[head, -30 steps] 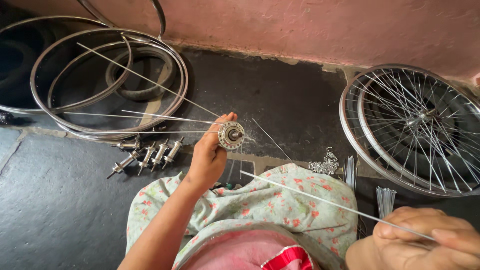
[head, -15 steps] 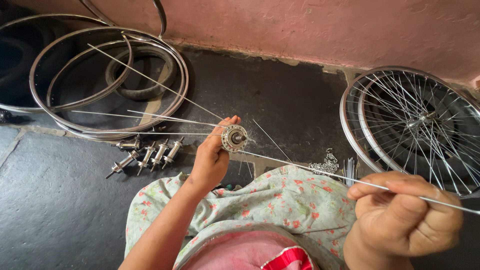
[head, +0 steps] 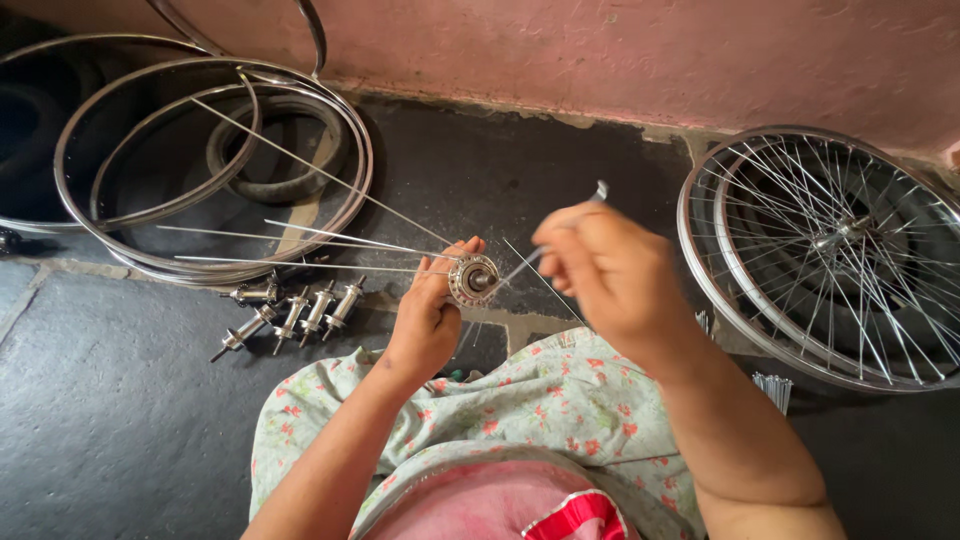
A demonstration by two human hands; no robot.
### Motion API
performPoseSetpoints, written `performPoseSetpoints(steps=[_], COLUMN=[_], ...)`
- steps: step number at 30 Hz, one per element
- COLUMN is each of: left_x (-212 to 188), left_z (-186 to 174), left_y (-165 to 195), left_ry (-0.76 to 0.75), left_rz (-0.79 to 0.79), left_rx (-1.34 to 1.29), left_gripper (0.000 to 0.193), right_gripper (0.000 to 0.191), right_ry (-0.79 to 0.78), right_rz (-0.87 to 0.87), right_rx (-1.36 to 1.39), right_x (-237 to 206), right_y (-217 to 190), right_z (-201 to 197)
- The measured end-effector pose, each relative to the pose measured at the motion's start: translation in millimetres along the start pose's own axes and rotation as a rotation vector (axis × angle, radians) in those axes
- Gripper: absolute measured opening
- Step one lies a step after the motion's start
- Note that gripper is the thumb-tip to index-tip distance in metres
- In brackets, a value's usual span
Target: The person inserts spokes into a bicycle hub, then attaches the hub to a rim and threads the spokes through the rim holes. The person continues to insert and adjust spokes around the rim.
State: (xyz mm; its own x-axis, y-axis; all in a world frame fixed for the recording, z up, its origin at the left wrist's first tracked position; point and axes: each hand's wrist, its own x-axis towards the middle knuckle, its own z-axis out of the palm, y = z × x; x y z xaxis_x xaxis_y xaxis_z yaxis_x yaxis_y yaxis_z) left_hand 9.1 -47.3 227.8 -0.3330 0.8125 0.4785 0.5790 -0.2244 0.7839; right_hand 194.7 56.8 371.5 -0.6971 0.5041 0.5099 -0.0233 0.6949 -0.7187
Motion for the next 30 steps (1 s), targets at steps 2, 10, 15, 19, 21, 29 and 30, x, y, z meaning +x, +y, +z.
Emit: performPoseSetpoints(steps=[2, 10, 15, 19, 21, 29, 30], left_x=[-2.1, -3.0, -1.9, -3.7, -3.4, -8.7, -8.6], left_z=[0.0, -4.4, -1.8, 0.2, -0.2, -0.7, -1.8], left_y=[-1.8, -16.6, -25.2, -28.6, -30.5, -37.8, -39.0], left_ry=[-0.001, 0.042, 0.042, 0.034, 0.032, 0.076, 0.074], left_rz=[-0.008, -0.002, 0.003, -0.014, 0.014, 0.028, 0.026], left_rx=[-0.002, -0.107, -0.114, -0.109, -0.107, -0.219, -0.201], left_gripper=[0.074, 0.077, 0.076, 0.074, 0.072, 0.063, 0.064], right_gripper=[0.018, 0.015, 0.021, 0.033, 0.031, 0.027, 0.025], right_ry=[-0.146, 0.007, -0.203, -0.486, -0.526, -0.436, -0.453], right_rz=[0.1, 0.415, 0.753, 0.91, 0.886, 0.977, 0.977], right_rx=[0.004, -0.043, -0.545, -0.746, -0.822, -0.828, -0.832], right_x=[7.8, -7.2, -70.5, -88.1, -84.3, -73.3, -73.7], right_y=[18.5, 222.0, 329.5, 347.0, 346.2, 340.5, 343.3], right_z=[2.8, 38.1, 80.6, 86.9, 87.3, 89.8, 90.3])
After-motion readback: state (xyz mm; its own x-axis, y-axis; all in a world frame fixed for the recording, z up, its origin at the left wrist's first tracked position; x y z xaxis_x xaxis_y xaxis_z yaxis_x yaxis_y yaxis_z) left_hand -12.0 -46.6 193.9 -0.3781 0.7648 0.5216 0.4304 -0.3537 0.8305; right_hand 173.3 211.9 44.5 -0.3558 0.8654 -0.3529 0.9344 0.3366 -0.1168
